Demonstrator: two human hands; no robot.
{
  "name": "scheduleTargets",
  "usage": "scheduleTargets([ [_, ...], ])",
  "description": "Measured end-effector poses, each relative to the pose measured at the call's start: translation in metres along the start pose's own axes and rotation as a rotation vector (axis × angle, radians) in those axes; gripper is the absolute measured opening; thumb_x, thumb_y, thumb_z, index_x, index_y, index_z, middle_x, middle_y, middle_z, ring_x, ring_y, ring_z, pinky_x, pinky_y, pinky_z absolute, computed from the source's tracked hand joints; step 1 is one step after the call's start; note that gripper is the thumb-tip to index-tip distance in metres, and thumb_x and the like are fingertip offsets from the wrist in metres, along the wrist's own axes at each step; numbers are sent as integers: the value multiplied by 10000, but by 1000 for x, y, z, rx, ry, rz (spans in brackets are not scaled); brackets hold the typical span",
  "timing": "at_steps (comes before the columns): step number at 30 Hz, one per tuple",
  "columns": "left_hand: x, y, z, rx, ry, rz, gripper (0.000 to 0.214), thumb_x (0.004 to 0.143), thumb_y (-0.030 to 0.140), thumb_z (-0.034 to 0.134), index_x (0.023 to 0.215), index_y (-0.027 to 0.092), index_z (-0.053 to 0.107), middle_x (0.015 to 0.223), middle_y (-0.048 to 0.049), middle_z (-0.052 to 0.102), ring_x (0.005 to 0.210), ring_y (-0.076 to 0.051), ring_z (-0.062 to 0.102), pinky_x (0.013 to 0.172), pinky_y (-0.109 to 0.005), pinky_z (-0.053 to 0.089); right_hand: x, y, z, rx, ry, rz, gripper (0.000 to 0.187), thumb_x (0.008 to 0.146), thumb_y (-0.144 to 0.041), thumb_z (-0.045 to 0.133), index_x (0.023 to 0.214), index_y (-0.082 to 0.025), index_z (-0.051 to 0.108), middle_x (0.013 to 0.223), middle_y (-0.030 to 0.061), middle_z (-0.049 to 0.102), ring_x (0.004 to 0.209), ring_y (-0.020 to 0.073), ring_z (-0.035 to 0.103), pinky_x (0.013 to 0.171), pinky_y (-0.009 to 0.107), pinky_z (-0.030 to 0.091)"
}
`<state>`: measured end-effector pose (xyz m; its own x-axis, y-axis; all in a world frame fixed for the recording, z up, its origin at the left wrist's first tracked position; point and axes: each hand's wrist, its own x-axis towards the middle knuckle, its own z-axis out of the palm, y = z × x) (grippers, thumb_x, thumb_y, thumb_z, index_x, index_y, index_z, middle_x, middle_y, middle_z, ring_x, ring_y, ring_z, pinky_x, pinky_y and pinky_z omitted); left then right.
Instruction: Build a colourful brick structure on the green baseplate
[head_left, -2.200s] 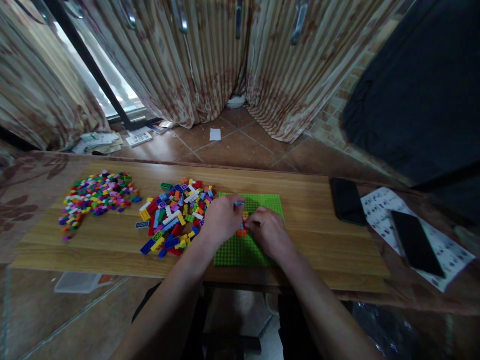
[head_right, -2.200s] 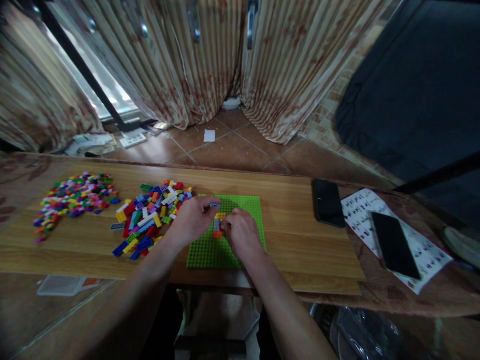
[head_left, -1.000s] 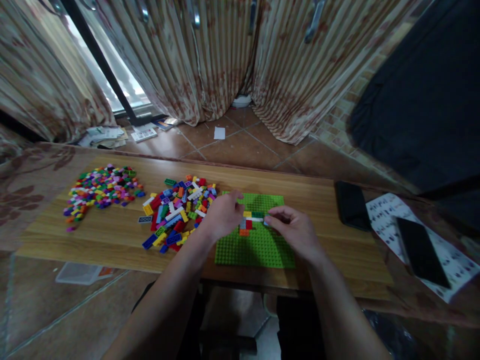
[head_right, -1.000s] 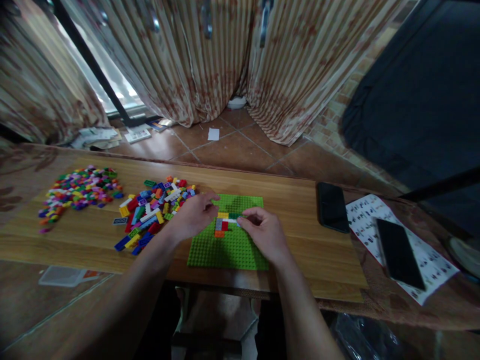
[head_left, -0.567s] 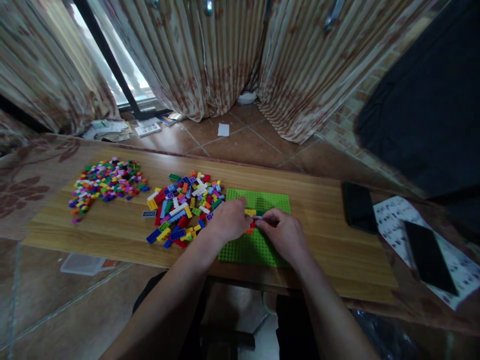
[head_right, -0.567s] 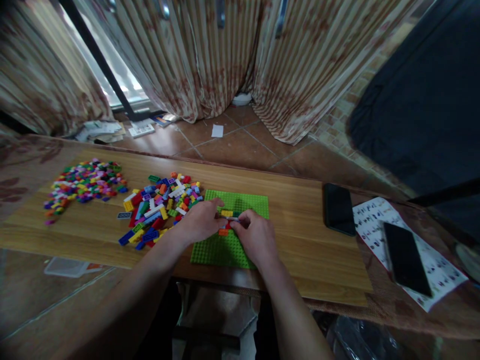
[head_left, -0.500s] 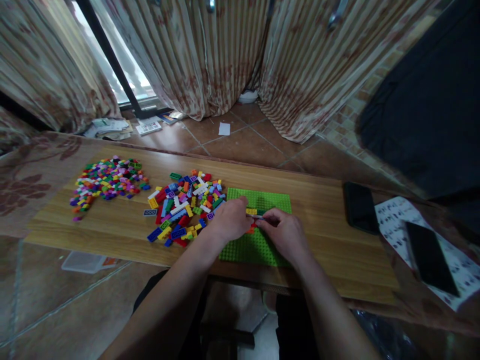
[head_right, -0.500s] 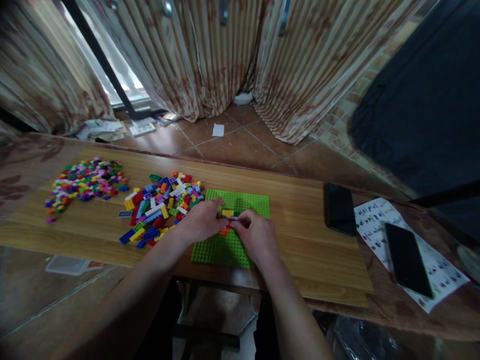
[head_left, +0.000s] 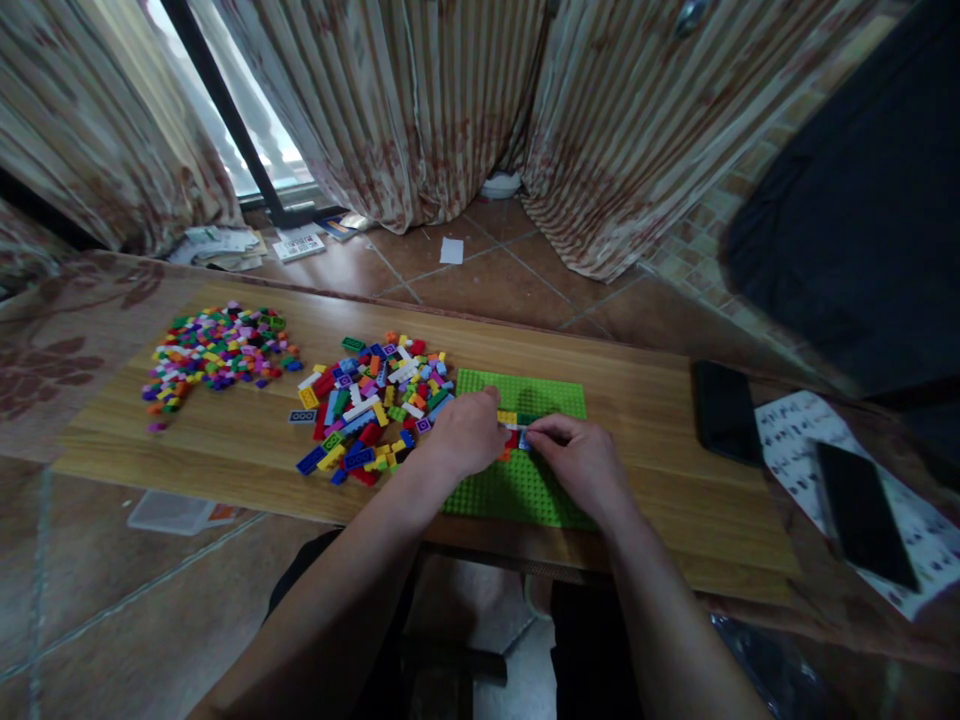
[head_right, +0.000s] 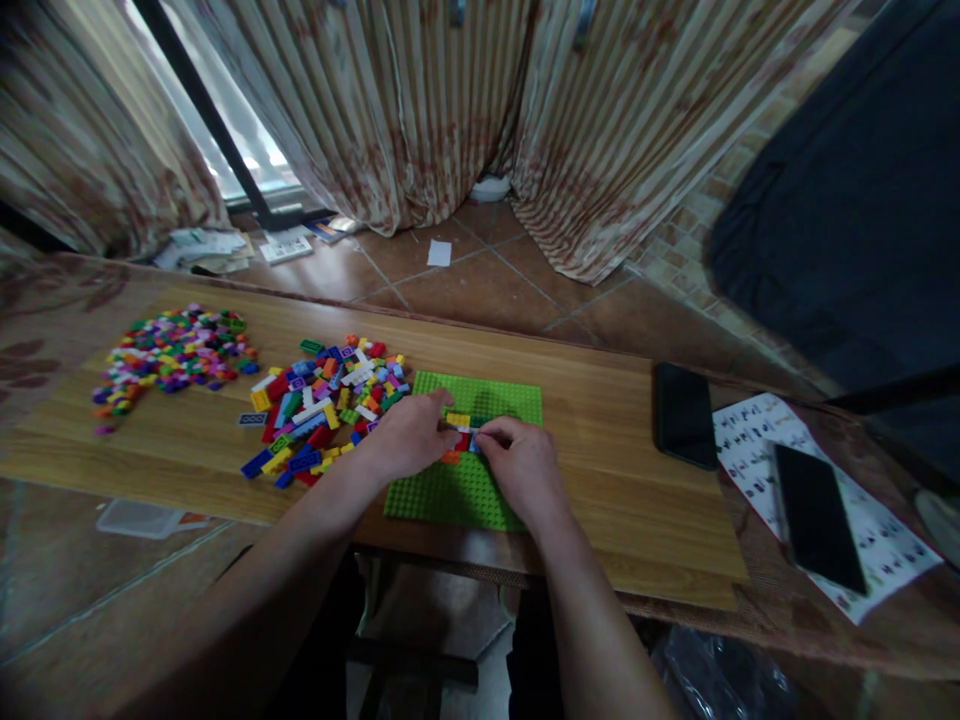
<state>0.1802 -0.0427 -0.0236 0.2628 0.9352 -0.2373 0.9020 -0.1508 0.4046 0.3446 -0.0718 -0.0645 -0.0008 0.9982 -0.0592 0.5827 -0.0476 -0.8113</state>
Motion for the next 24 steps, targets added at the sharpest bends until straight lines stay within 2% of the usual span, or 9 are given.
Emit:
scheduleTargets([
  [4, 0, 1, 1, 28, 5, 17, 362, 838, 268, 570, 1163, 110, 579, 956, -118, 710, 955, -244, 673, 839, -313, 505, 1, -3, 0, 34, -31, -4, 132, 781, -294, 620, 767, -223, 729, 774, 13, 739, 702, 177, 652, 650, 294, 452],
  [9, -1, 2, 1, 58, -3, 2, 354, 845, 253, 561, 1173, 117, 571, 965, -106, 708, 970, -231, 669, 846, -300, 503, 1, -4, 1, 3, 0, 50, 122, 758, -300, 644, 744, -213, 729, 737, 18, 731, 674, 178, 641, 639, 297, 439],
  [24, 1, 1, 3, 34, -5, 12, 360, 831, 243, 574, 1169, 118, 572, 905, -106, 710, 924, -256, 677, 795, -327, 517, 4, -5, -3, -56, -42, 33, 154, 785, -297, 600, 756, -217, 728, 734, 9, 720, 680, 172, 616, 636, 294, 412],
])
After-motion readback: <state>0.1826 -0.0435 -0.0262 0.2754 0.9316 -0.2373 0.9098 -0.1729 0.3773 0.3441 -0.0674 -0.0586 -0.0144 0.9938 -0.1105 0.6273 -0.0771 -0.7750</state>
